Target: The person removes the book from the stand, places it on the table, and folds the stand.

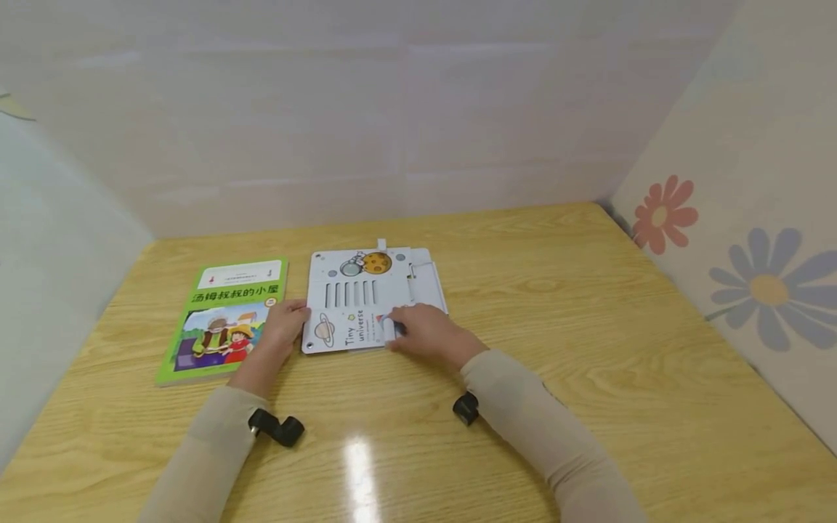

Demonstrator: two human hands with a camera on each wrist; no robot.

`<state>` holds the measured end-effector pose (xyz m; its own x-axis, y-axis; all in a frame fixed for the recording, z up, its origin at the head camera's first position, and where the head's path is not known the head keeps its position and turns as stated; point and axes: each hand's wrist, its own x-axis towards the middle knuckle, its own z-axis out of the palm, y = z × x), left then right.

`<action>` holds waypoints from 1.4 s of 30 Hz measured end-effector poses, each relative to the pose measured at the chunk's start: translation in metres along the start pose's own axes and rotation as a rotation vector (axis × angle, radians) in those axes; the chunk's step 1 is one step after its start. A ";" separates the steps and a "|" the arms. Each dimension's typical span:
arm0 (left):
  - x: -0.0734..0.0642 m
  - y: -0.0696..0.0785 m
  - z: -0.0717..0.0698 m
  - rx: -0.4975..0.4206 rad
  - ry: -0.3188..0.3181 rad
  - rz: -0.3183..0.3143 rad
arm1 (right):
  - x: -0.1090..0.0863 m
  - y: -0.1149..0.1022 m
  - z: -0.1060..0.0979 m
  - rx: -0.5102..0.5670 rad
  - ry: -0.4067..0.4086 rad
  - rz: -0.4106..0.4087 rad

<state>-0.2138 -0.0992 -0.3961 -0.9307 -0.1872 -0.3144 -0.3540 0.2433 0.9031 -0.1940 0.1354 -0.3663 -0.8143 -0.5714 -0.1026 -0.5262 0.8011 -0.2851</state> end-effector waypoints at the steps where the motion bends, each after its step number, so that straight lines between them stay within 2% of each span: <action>1: 0.000 0.000 0.000 0.001 0.001 -0.003 | 0.001 0.000 0.000 0.001 0.003 -0.003; 10: -0.001 0.000 -0.003 0.046 0.011 0.013 | 0.005 0.001 0.001 -0.058 -0.007 -0.038; 12: -0.001 0.000 -0.002 0.052 0.009 0.015 | 0.008 0.001 -0.003 -0.062 -0.048 -0.038; 16: -0.001 -0.002 -0.001 0.046 0.009 0.012 | 0.020 0.003 -0.021 -0.005 -0.151 -0.003; 19: 0.000 -0.003 0.000 0.044 0.014 0.005 | 0.036 0.010 -0.034 0.042 -0.172 0.035; 22: 0.001 -0.004 0.001 0.041 0.016 0.003 | 0.058 0.025 -0.038 0.085 -0.134 0.064; 26: 0.000 -0.004 0.002 0.027 0.023 -0.001 | 0.084 0.046 -0.035 0.175 -0.067 0.153; 32: -0.001 -0.005 0.005 0.015 0.034 0.012 | 0.108 0.061 -0.025 0.315 0.015 0.311; 36: 0.000 -0.004 0.005 0.005 0.039 0.013 | 0.119 0.061 -0.021 0.380 0.027 0.326; 42: 0.002 -0.002 0.004 0.001 0.045 0.011 | 0.132 0.053 -0.019 0.384 0.027 0.262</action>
<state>-0.2149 -0.0963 -0.3997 -0.9295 -0.2270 -0.2907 -0.3437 0.2469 0.9061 -0.3337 0.1060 -0.3771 -0.9163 -0.3498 -0.1949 -0.1775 0.7911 -0.5853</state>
